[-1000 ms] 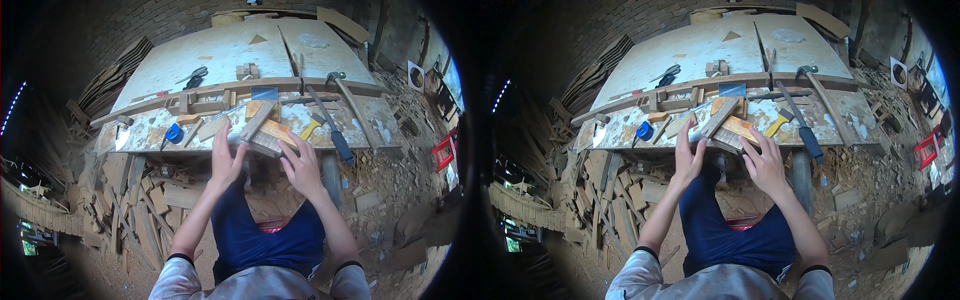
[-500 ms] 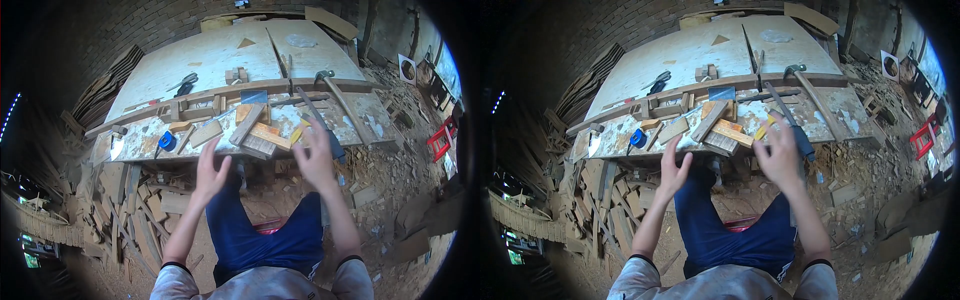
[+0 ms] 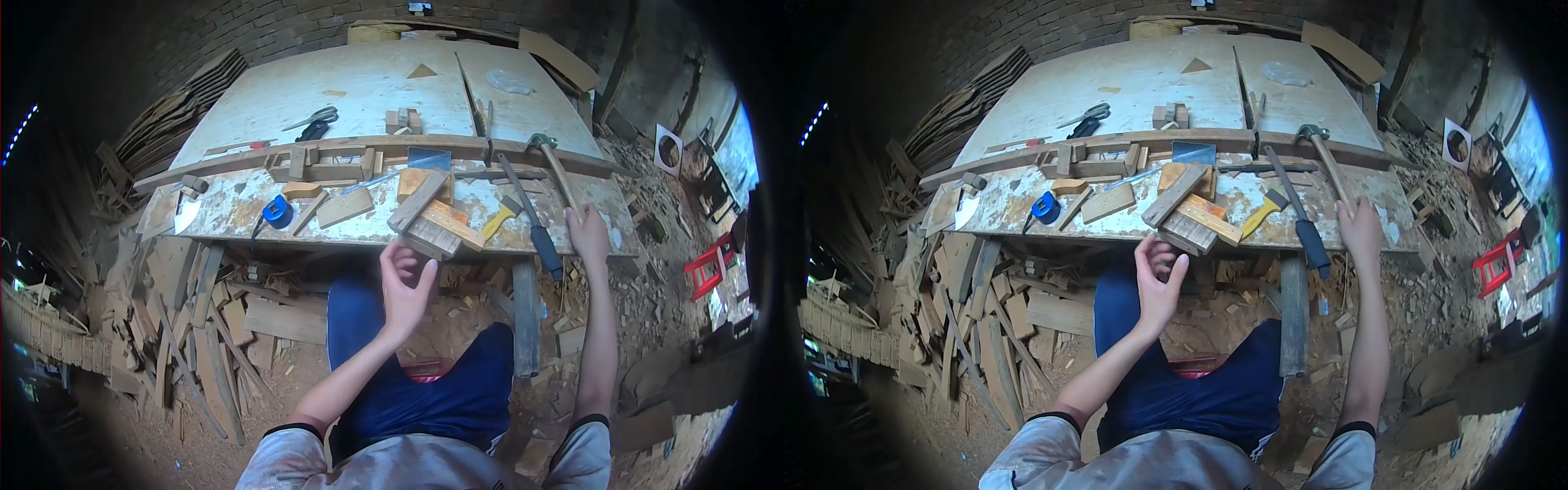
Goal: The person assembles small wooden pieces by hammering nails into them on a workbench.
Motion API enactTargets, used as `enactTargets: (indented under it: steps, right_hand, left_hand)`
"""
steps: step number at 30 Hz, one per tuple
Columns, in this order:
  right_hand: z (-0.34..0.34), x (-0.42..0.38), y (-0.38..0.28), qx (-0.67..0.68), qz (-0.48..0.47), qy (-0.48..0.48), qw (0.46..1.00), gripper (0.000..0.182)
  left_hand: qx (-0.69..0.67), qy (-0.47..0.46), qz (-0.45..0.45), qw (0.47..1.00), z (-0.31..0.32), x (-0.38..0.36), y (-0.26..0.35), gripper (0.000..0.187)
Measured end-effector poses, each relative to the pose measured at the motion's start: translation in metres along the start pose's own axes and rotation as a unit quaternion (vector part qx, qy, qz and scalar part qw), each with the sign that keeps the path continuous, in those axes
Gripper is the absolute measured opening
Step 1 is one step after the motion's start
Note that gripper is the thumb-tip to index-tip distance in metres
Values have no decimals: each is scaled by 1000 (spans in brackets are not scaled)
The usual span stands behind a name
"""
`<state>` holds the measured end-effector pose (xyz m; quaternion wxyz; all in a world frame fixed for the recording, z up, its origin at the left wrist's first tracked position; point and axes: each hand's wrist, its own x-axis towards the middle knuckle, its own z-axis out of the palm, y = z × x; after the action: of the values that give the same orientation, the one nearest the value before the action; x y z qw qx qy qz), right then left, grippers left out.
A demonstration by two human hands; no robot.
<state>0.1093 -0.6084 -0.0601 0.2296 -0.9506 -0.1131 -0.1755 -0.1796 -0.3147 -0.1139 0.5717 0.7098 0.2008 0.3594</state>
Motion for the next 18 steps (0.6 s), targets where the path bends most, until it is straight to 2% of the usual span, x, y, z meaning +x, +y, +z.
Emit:
enactTargets:
  steps: [2, 3, 4, 5, 7, 9, 10, 11, 13, 14, 15, 17, 18]
  right_hand:
    - [-2, -5, 2, 28, -15, 25, 999, 51]
    - [-5, -14, -1, 45, -22, 42, 998, 51]
    - [-12, -24, -9, 62, -28, 56, 996, 51]
    - [-20, -33, -18, 103, -16, 39, 994, 41]
    - [-18, -51, -23, 228, -29, 58, 972, 34]
    - [-18, -72, -35, 338, -51, 88, 936, 26]
    - [-18, -81, -41, 382, -41, 59, 921, 26]
    - [-20, -88, -46, 424, -32, 31, 904, 27]
    - [-35, -99, -71, 515, -16, -62, 855, 25]
    - [-41, -105, -80, 512, -16, -87, 855, 26]
    - [-46, -112, -85, 508, -18, -112, 854, 27]
    - [-62, -120, -96, 490, -5, -158, 857, 34]
    - [-60, -121, -92, 450, -47, -134, 881, 36]
  left_hand:
    - [112, 62, 104, 986, -1, 6, 17, 91]
    - [134, 63, 125, 981, -4, 13, 20, 100]
    - [137, 65, 135, 979, -6, 19, 19, 102]
    - [142, 66, 145, 977, -7, 26, 17, 103]
    - [163, 64, 145, 974, -8, 37, 14, 109]
    - [119, 31, 132, 984, -9, 51, 9, 109]
    - [96, 16, 126, 987, -8, 57, 11, 110]
    - [74, 15, 139, 987, -6, 61, 15, 95]
    - [36, -20, 97, 994, -5, 69, 9, 81]
    - [17, -38, 77, 996, -5, 70, 7, 73]
    - [8, -20, 87, 996, -3, 69, 16, 56]
    - [20, -19, 93, 995, -3, 72, 5, 55]
    - [25, -18, 96, 995, -4, 74, 5, 54]
